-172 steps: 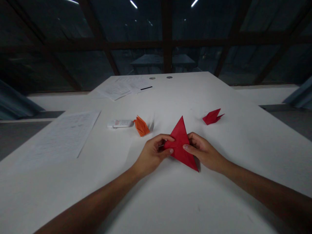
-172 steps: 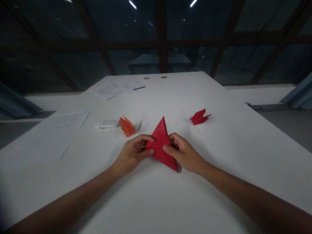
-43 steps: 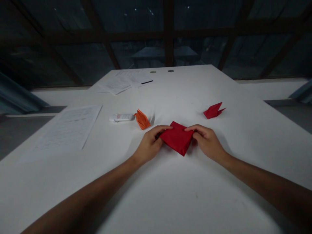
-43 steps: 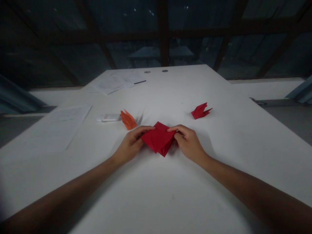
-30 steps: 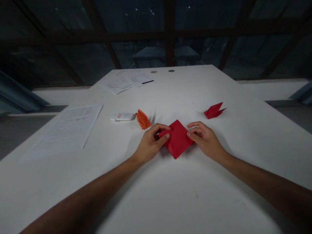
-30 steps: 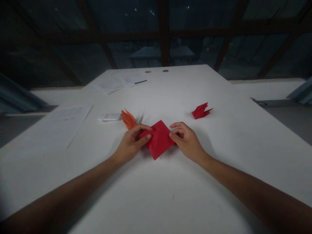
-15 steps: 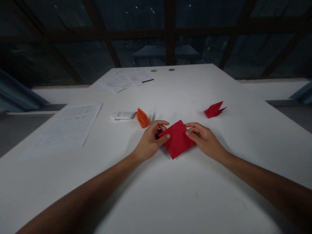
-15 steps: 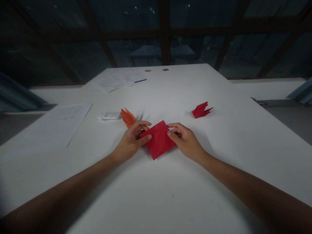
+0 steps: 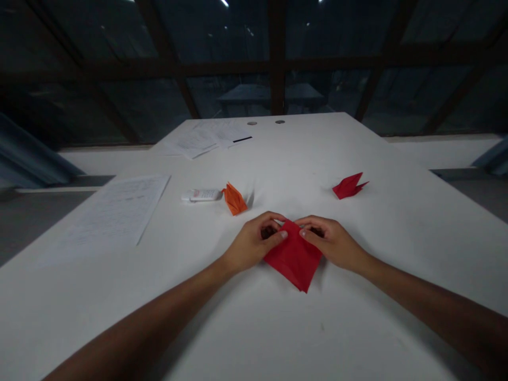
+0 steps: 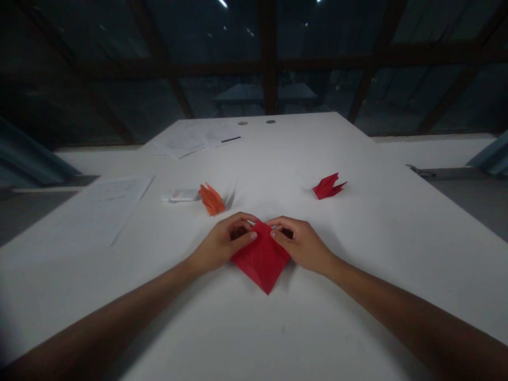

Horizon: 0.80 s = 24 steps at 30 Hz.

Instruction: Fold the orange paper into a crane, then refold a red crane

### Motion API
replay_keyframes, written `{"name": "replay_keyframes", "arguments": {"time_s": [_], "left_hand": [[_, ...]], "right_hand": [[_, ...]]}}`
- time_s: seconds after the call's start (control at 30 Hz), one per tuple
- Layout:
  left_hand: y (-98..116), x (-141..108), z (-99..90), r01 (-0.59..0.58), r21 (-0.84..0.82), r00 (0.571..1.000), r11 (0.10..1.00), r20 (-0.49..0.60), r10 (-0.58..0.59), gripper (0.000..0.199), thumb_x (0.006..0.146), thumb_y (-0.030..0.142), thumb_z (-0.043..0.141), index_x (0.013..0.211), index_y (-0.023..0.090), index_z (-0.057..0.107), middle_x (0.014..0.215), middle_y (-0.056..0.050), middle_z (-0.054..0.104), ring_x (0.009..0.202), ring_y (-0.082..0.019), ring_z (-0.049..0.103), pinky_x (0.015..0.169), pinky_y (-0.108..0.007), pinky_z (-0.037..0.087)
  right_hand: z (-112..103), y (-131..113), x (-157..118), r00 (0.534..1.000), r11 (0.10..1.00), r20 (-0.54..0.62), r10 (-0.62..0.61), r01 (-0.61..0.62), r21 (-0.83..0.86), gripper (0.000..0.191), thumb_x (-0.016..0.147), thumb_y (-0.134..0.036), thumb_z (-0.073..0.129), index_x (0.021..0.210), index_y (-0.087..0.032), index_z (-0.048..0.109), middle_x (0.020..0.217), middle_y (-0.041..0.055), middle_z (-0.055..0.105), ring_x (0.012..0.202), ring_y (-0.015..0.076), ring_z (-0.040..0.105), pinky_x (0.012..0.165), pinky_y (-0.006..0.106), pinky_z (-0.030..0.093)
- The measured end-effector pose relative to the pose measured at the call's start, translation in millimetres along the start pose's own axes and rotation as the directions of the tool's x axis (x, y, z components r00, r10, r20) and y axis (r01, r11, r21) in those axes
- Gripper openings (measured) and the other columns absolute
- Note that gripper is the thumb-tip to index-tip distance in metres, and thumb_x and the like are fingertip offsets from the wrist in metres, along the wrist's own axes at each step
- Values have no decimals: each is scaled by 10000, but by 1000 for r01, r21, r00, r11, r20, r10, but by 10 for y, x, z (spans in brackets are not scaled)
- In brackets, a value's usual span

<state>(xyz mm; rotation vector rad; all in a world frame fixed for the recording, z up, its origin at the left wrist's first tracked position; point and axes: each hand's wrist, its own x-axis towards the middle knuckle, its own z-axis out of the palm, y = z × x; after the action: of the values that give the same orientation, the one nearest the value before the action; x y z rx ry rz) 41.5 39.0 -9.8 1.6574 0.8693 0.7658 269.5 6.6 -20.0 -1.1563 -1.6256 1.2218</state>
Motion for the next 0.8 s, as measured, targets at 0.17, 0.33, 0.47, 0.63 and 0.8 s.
{"name": "replay_keyframes", "arguments": {"time_s": [0.17, 0.33, 0.47, 0.63, 0.8], "left_hand": [[0, -6, 0, -1, -45, 1000, 999, -17, 0, 354, 916, 309, 697, 1232, 206, 575, 849, 12, 635, 711, -113, 551, 662, -230, 436], [-1, 23, -19, -48, -88, 989, 995, -145, 35, 368, 945, 324, 654, 1270, 202, 533, 864, 6, 614, 771, -130, 587, 702, -241, 465], [6, 23, -18, -41, -77, 987, 996, -156, 28, 366, 952, 344, 645, 1272, 204, 536, 865, 3, 611, 775, -135, 595, 710, -248, 467], [-4, -2, -15, -45, 1, 992, 999, -118, 45, 361, 964, 334, 627, 1295, 216, 546, 857, -1, 616, 764, -142, 586, 693, -259, 454], [-46, -8, -22, -38, 63, 993, 997, -105, 45, 301, 978, 341, 604, 1258, 230, 605, 903, -22, 650, 788, -156, 598, 701, -276, 470]], "right_hand": [[18, -28, -28, 999, 998, 17, -28, 29, -56, 271, 969, -365, 603, 1212, -263, 668, 822, -11, 687, 697, 160, 602, 639, 282, 460], [20, -15, -19, 999, 1000, -43, -17, 16, -14, 287, 971, -358, 611, 1243, -266, 622, 908, 2, 716, 766, 170, 638, 700, 295, 496], [19, 20, -9, 997, 998, -72, -17, 21, 65, 278, 960, -326, 626, 1230, -263, 607, 987, 17, 736, 846, 176, 671, 754, 297, 516], [19, 30, -5, 995, 999, -102, -13, 18, 51, 254, 959, -324, 622, 1205, -264, 608, 955, 16, 732, 815, 180, 667, 715, 296, 514], [8, 17, 2, 991, 997, -112, -69, 64, -49, 232, 959, -293, 612, 1188, -276, 639, 1044, 17, 728, 910, 191, 671, 785, 311, 524]]}}
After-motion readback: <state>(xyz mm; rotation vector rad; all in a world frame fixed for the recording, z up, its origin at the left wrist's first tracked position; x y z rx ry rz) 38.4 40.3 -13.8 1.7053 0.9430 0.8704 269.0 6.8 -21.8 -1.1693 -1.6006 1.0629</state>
